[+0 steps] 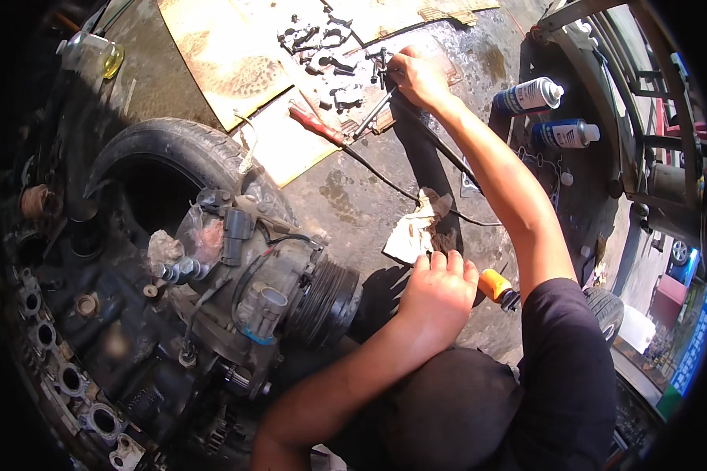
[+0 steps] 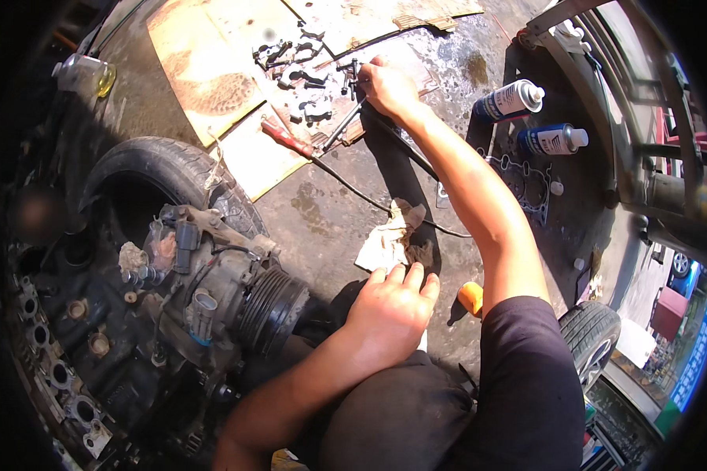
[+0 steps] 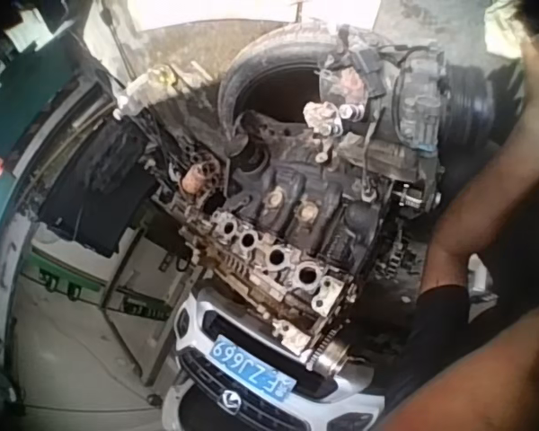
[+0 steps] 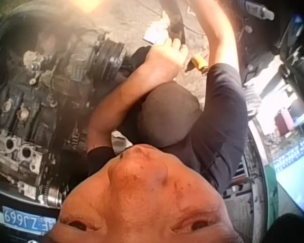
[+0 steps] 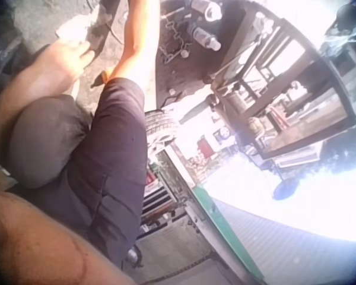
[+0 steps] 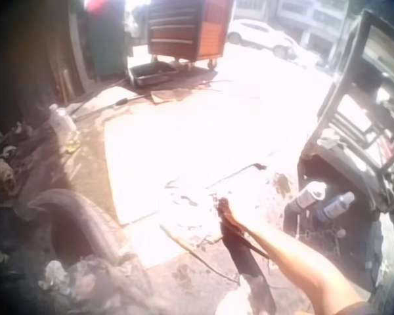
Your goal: The person sits on the floor and works on a disassembled car engine, using a spray bottle to clean parts and a rag to wipe them. They handle the camshaft, cylinder head, and small metal components, arranging them on the floor.
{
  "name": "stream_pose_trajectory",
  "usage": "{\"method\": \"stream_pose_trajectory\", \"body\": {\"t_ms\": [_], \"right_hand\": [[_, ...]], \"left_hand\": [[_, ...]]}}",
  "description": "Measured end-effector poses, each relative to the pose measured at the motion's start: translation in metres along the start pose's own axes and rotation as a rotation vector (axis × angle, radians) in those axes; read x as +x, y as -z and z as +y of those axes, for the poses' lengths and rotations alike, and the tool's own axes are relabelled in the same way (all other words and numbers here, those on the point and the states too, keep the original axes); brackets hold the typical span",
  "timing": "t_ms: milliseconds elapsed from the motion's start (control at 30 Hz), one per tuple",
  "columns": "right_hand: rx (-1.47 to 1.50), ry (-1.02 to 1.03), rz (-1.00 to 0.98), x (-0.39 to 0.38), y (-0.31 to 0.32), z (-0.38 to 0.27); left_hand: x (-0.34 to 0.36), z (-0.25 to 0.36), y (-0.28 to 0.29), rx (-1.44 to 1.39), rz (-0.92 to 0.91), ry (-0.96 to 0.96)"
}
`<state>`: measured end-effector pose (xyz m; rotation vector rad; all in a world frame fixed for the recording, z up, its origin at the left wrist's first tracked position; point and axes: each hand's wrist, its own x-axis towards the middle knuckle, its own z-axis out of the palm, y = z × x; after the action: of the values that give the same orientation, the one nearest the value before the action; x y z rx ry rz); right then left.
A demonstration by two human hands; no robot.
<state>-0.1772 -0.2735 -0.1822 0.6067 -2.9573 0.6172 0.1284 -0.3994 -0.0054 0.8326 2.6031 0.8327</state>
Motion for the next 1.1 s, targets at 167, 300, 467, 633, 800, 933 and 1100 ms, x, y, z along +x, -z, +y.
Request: {"method": "stream_pose_trajectory", "body": {"t_ms": [167, 300, 467, 633, 800, 933, 1100], "right_hand": [[0.152, -0.189, 0.091, 0.003, -0.010, -0.001], [0.253, -0.289, 0.156, 0.010, -0.010, -0.003], [0.168, -0.281, 0.096, 0.036, -0.007, -0.003], [-0.058, -0.102, 0.052, 0.047, -0.017, -0.001], [0.071, 0.035, 0.122, 0.049, -0.018, -0.017], [0.112, 0.351, 0.086, 0.052, -0.023, -0.004], [-0.003, 0.329, 0.067, 0.052, -0.019, 0.000]], "left_hand": [[-0.001, -0.001, -0.001, 0.017, 0.032, -0.018], [-0.001, -0.003, 0.001, 0.020, 0.041, -0.013], [-0.001, -0.003, -0.002, 0.036, 0.078, -0.032], [-0.001, -0.004, 0.001, 0.037, 0.051, -0.044], [-0.002, -0.007, -0.001, 0.055, 0.072, -0.022], [-0.001, -0.007, -0.003, 0.059, 0.086, -0.036], [0.000, -0.007, -0.003, 0.050, 0.086, -0.033]]}}
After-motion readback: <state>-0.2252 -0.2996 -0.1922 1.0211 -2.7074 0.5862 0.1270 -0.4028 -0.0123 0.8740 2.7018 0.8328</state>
